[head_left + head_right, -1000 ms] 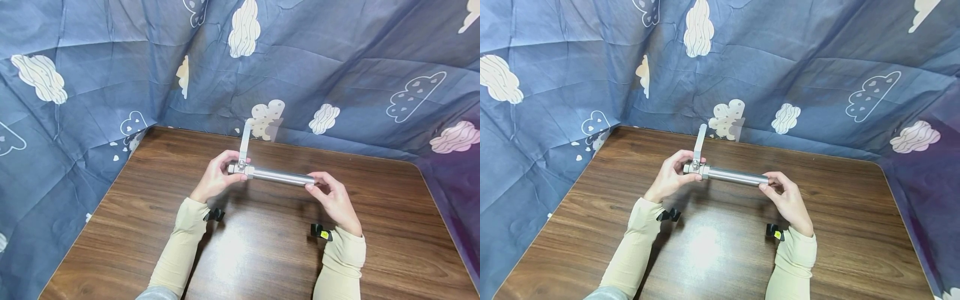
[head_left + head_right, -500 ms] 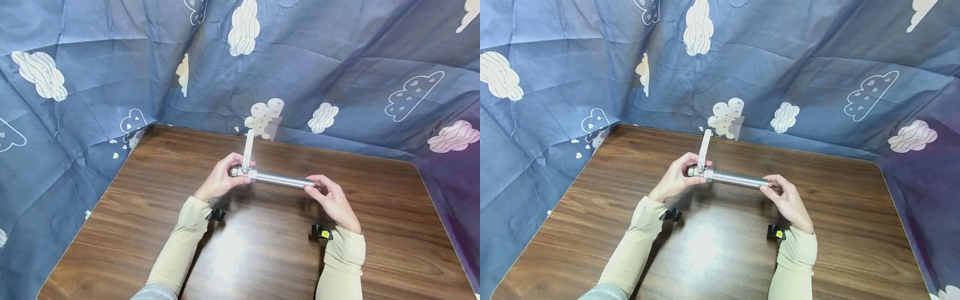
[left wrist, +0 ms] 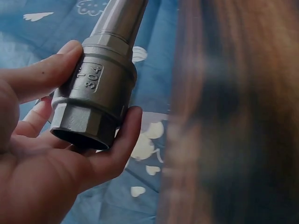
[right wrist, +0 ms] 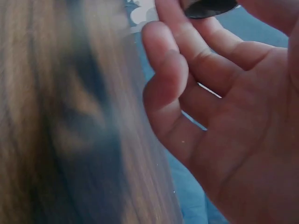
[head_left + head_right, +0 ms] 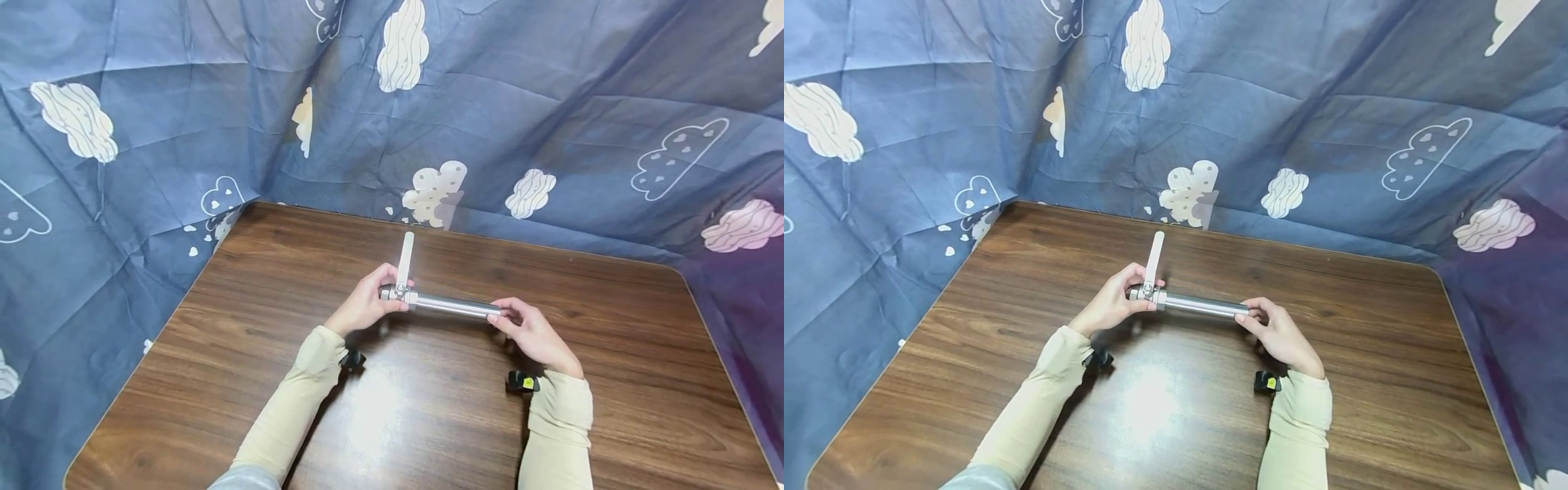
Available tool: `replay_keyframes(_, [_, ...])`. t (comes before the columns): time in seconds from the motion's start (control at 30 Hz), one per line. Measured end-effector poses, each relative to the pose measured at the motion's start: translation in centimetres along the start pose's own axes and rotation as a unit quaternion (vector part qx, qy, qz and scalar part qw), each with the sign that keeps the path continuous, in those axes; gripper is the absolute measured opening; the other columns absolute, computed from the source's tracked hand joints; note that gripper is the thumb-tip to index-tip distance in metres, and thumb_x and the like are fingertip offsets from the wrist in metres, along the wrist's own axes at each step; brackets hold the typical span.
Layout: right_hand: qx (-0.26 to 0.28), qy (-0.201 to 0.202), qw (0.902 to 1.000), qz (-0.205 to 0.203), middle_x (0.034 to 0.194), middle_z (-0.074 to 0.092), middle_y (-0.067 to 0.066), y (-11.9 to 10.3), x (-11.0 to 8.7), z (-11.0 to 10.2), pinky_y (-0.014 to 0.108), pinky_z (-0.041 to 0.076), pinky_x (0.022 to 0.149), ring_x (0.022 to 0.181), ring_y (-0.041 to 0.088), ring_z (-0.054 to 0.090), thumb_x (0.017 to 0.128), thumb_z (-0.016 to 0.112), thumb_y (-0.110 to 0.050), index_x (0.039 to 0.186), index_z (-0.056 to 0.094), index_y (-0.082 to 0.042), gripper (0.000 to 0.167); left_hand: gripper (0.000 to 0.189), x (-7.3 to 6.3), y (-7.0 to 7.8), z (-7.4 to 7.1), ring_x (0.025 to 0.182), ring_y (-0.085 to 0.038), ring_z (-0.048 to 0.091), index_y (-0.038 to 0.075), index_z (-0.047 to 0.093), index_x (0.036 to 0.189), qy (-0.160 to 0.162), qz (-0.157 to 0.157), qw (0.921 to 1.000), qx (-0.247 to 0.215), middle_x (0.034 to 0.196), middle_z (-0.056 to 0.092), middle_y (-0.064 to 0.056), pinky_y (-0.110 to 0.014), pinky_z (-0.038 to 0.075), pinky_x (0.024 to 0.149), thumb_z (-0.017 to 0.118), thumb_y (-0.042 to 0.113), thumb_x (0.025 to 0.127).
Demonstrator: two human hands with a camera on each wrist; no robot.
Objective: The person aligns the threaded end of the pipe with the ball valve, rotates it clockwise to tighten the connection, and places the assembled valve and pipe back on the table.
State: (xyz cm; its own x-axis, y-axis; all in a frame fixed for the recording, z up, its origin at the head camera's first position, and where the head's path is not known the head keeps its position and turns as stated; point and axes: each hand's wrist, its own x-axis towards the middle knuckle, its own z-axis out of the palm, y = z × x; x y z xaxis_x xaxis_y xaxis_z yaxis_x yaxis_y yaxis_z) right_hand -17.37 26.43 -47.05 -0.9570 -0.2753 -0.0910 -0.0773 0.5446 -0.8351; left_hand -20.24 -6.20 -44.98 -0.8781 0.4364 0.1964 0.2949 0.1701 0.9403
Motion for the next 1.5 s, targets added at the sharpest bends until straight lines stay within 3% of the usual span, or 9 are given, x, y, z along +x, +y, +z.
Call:
replay_keyframes(0.1, [0.0, -0.018, 0.9998, 0.006, 0.097, 0.064, 0.021, 0.4, 0.0, 0.2, 0.034, 0.054, 0.058, 0.073, 0.023, 0.061, 0.095, 0.061, -0.028, 0.12, 0.055, -0.002, 0.037, 0.038, 0.2, -1.8, 0.3, 0.103, -0.027, 0.067, 0.004, 0.052, 0.103, -0.008, -0.016, 0.9998, 0.003, 0.118, 0.067, -0.021, -0.031, 0.054, 0.092, 0.076, -0.004, 0.075])
replay_keyframes(0.3, [-0.019, -0.026, 0.9995, -0.007, 0.093, 0.064, 0.017, 0.8, -0.1, 0.2, 0.028, 0.051, 0.058, 0.067, 0.019, 0.058, 0.095, 0.062, -0.026, 0.119, 0.056, -0.002, 0.034, 0.038, 0.1, -2.3, 0.6, 0.106, -0.027, 0.066, 0.005, 0.053, 0.103, -0.014, -0.023, 0.9992, 0.03, 0.116, 0.068, -0.019, -0.035, 0.049, 0.098, 0.077, -0.001, 0.075])
replay_keyframes(0.4, [-0.035, -0.026, 0.999, -0.007, 0.092, 0.065, 0.012, 1.0, 0.0, 0.2, 0.024, 0.049, 0.062, 0.072, 0.013, 0.057, 0.094, 0.064, -0.025, 0.117, 0.058, -0.003, 0.033, 0.037, 0.1, -2.5, 0.8, 0.105, -0.028, 0.066, 0.004, 0.052, 0.102, -0.02, -0.023, 0.9991, 0.03, 0.116, 0.068, -0.02, -0.036, 0.05, 0.097, 0.076, -0.003, 0.076])
replay_keyframes(0.57, [-0.061, -0.034, 0.9976, -0.004, 0.092, 0.064, 0.007, 1.5, 0.0, 0.3, 0.019, 0.045, 0.068, 0.08, 0.009, 0.054, 0.093, 0.064, -0.025, 0.116, 0.06, -0.004, 0.031, 0.036, 0.1, -3.0, 1.0, 0.102, -0.028, 0.067, 0.004, 0.051, 0.102, -0.027, -0.029, 0.9985, 0.036, 0.116, 0.068, -0.02, -0.032, 0.052, 0.092, 0.075, -0.003, 0.077])
replay_keyframes(0.77, [-0.067, -0.044, 0.9967, 0.01, 0.093, 0.064, 0.008, 1.7, 0.3, 0.3, 0.019, 0.044, 0.068, 0.08, 0.011, 0.054, 0.093, 0.065, -0.023, 0.115, 0.061, -0.003, 0.03, 0.036, 0.0, -3.6, 1.2, 0.1, -0.026, 0.067, 0.006, 0.052, 0.102, -0.026, -0.045, 0.9977, 0.045, 0.117, 0.069, -0.018, -0.027, 0.053, 0.069, 0.076, -0.002, 0.076])
replay_keyframes(1.17, [-0.074, -0.062, 0.9953, 0.004, 0.089, 0.064, 0.005, 1.1, 0.5, -0.3, 0.019, 0.045, 0.069, 0.079, 0.009, 0.054, 0.091, 0.068, -0.026, 0.11, 0.064, -0.003, 0.03, 0.038, 0.1, -3.7, 1.5, 0.093, -0.026, 0.067, 0.006, 0.053, 0.103, -0.022, -0.064, 0.9965, 0.05, 0.116, 0.069, -0.016, -0.026, 0.053, 0.069, 0.077, -0.002, 0.075])
replay_keyframes(1.23, [-0.069, -0.065, 0.9954, 0.01, 0.089, 0.063, 0.005, 1.1, 0.5, -0.5, 0.019, 0.044, 0.068, 0.079, 0.008, 0.054, 0.09, 0.068, -0.026, 0.11, 0.064, -0.004, 0.031, 0.038, 0.1, -3.6, 1.5, 0.094, -0.021, 0.066, 0.006, 0.054, 0.104, -0.02, -0.071, 0.9956, 0.056, 0.116, 0.07, -0.015, -0.024, 0.051, 0.072, 0.077, -0.002, 0.075])
replay_keyframes(1.37, [-0.056, -0.068, 0.9956, 0.032, 0.089, 0.063, 0.006, 1.3, 0.7, -0.6, 0.02, 0.044, 0.067, 0.078, 0.008, 0.053, 0.089, 0.07, -0.028, 0.112, 0.064, -0.005, 0.033, 0.036, 0.1, -3.4, 1.6, 0.081, -0.017, 0.065, 0.006, 0.053, 0.104, -0.02, -0.088, 0.9943, 0.058, 0.117, 0.069, -0.015, -0.026, 0.053, 0.062, 0.075, -0.001, 0.077])
replay_keyframes(1.5, [-0.042, -0.062, 0.996, 0.049, 0.09, 0.063, 0.007, 1.6, 0.7, -0.5, 0.02, 0.044, 0.069, 0.079, 0.009, 0.054, 0.088, 0.071, -0.029, 0.114, 0.064, -0.005, 0.036, 0.037, 0.1, -3.3, 1.7, 0.087, -0.02, 0.066, 0.006, 0.053, 0.108, -0.016, -0.093, 0.9935, 0.064, 0.118, 0.069, -0.014, -0.028, 0.054, 0.067, 0.075, 0.001, 0.078])
